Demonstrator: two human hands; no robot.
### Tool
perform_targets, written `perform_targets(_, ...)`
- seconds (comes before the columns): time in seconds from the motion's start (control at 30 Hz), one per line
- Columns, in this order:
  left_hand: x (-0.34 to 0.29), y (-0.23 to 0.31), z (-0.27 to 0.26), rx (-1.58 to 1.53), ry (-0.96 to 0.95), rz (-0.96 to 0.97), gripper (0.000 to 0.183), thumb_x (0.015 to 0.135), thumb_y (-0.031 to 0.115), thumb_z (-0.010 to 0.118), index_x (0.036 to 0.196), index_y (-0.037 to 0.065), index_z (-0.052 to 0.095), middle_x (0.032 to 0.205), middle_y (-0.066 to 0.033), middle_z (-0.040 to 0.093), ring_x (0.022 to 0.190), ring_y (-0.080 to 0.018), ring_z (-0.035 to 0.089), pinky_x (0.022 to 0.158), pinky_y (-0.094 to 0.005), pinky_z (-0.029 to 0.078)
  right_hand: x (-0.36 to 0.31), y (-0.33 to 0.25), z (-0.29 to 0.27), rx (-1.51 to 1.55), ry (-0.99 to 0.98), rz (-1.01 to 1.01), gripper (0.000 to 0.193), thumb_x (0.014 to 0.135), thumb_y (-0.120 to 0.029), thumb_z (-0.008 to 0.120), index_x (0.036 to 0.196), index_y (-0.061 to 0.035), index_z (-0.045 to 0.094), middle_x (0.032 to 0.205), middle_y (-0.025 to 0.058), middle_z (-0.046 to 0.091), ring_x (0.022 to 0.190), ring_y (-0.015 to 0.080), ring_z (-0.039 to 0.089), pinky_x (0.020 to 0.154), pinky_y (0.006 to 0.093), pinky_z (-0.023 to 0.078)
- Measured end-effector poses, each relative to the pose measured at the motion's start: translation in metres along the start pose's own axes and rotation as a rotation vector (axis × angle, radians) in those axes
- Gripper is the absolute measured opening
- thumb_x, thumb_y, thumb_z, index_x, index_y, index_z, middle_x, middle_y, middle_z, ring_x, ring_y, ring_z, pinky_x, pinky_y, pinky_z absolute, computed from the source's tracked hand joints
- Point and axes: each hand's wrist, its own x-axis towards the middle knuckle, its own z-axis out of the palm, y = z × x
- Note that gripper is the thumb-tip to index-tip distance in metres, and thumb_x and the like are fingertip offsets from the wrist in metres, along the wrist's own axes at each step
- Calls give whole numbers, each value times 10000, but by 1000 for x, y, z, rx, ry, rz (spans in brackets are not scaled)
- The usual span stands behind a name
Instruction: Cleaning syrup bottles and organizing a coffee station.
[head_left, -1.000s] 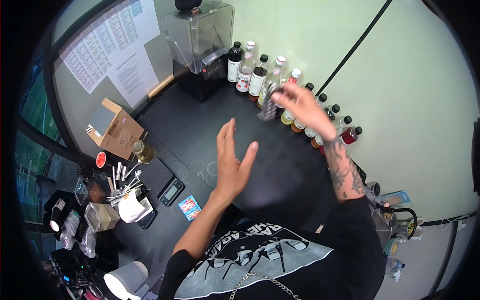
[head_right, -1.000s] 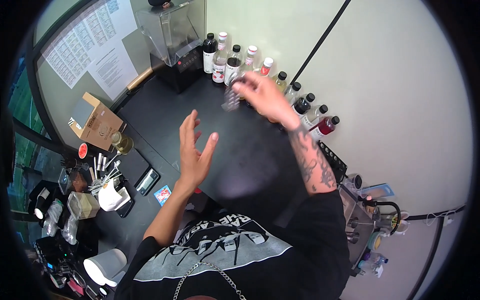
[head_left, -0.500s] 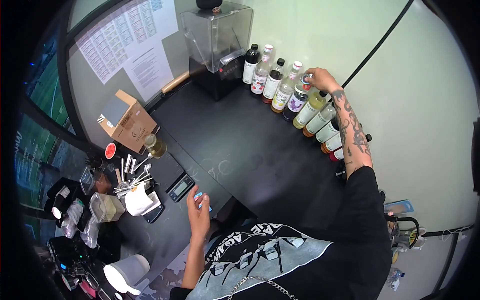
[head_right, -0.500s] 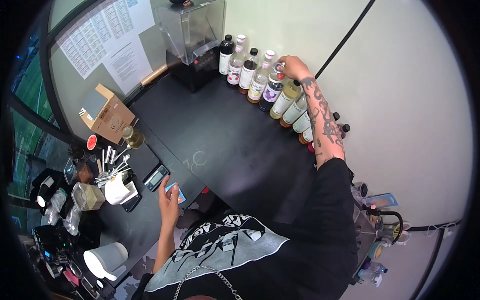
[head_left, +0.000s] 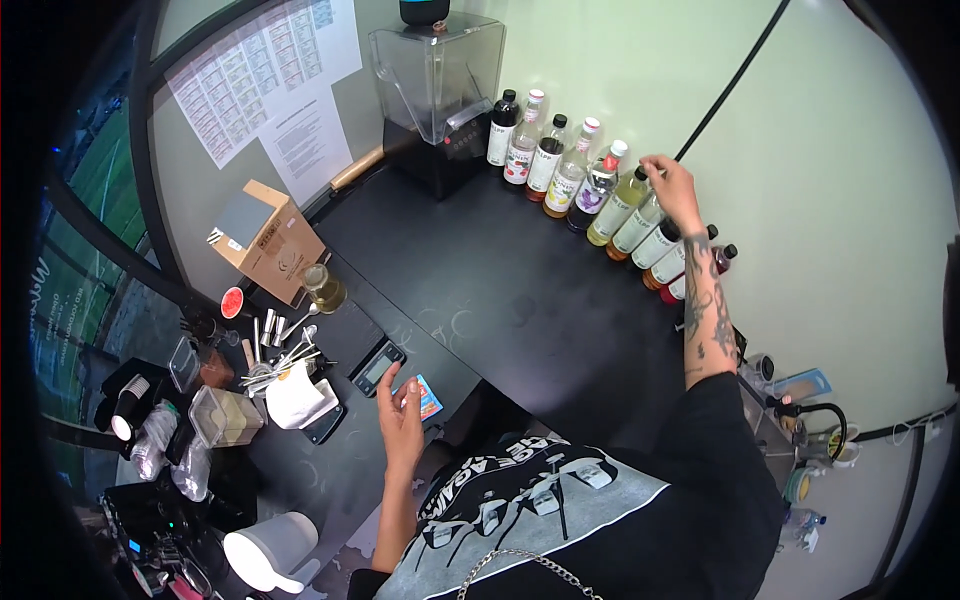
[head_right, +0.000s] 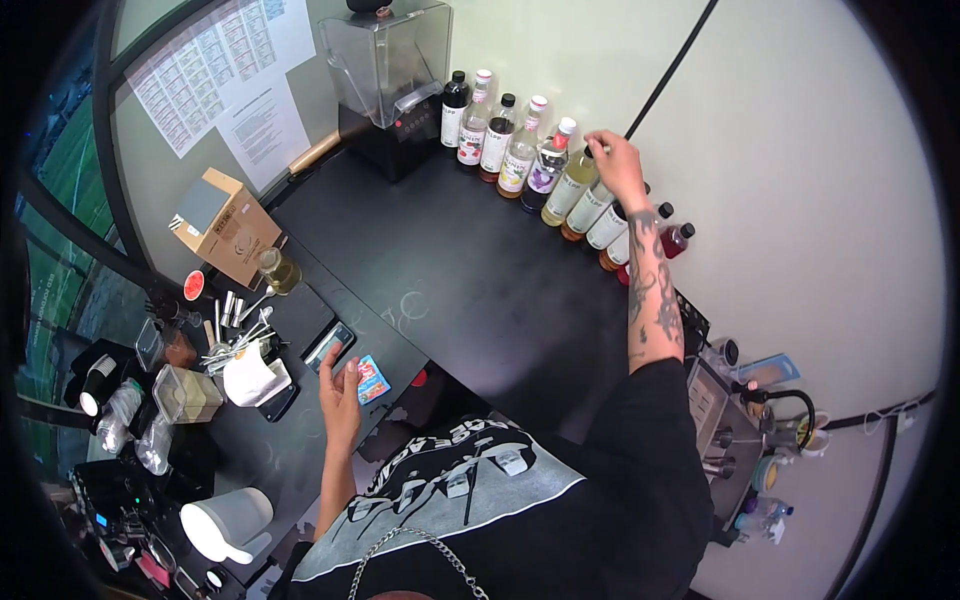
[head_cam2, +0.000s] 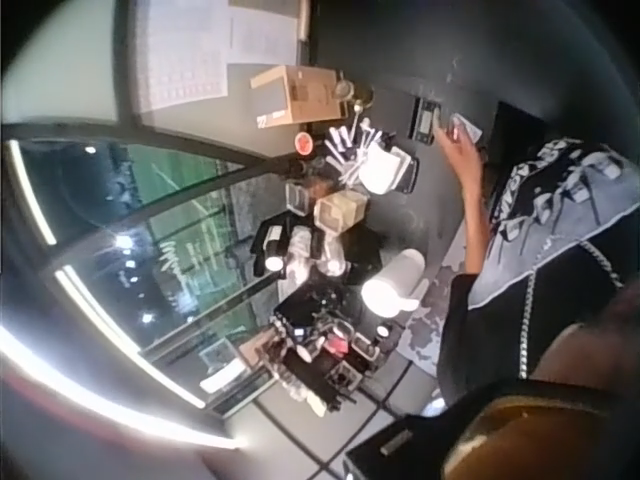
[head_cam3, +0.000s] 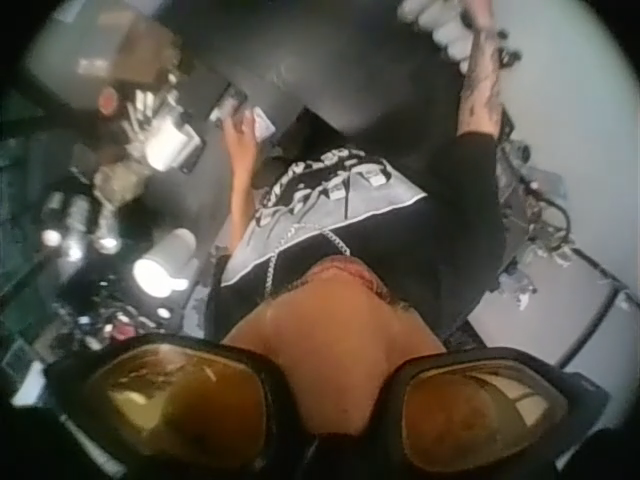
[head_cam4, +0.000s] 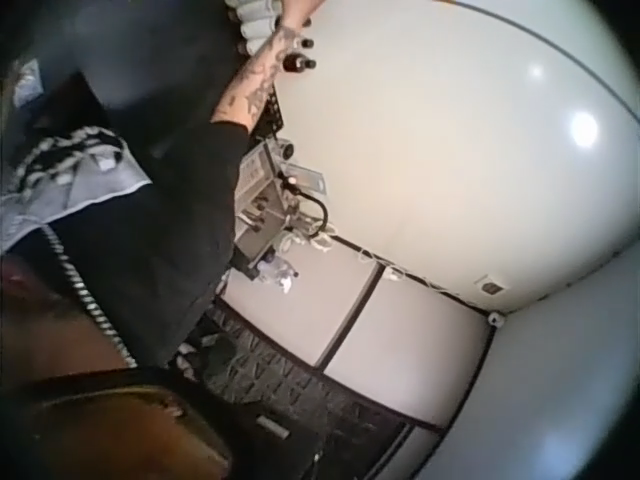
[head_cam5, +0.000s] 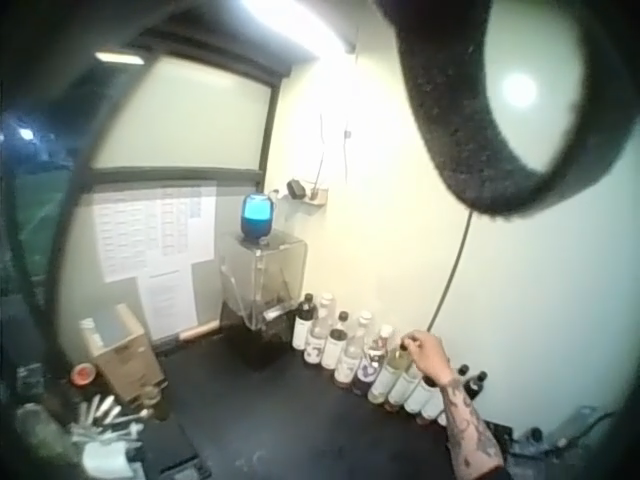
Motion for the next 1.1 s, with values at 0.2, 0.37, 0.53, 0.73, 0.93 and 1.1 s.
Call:
perform_targets(0.2,-7,-14,-11,-64,-143,-30,510,1057,284,606,1479,39,457,1283,-140,597,1200,-189,589,984,-340,508,-153,10,24,294,-99,284,209,1024,-185,616,1122,-34,722,858,38,703,711,101,651,656,270,532)
perform_targets(0.37,-13,-24,-26,-81,-216,0,498,1052,271,617,1459,20,479,1284,-128,601,1179,-176,598,994,-329,506,-266,-19,60,576,-264,573,209,1034,-164,602,1161,-30,700,897,0,676,737,70,631,661,234,539)
perform_targets(0.53,-18,-21,-41,-112,-241,0,408,1062,206,591,1408,3,520,1345,-137,596,1218,-188,585,1039,-330,485,-323,-63,98,675,-407,635,219,1042,-169,594,1174,-25,693,888,9,686,740,72,636,677,238,547)
perform_targets(0.73,-50,-13,-51,-65,-168,63,256,1045,159,609,1255,13,631,1039,-66,715,988,-128,672,894,-283,523,-339,-156,134,743,-900,309,327,1105,-232,455,1307,-20,602,969,84,736,832,140,690,785,296,575)
perform_targets(0.93,-113,-28,-48,92,103,117,286,1079,289,529,1187,31,584,1180,-120,605,1022,-191,627,905,-348,523,-393,-259,156,1183,-1300,232,571,1130,-367,378,1627,-125,235,1610,120,365,1384,237,473,1113,390,441)
perform_targets(1.1,-190,-34,10,535,266,313,913,1036,690,205,1633,18,44,1695,-246,-46,1544,-440,-206,1208,-603,-105,-448,-311,145,1437,-1575,525,833,1000,-771,226,1664,-289,82,1706,101,167,1506,340,292,1187,508,303)
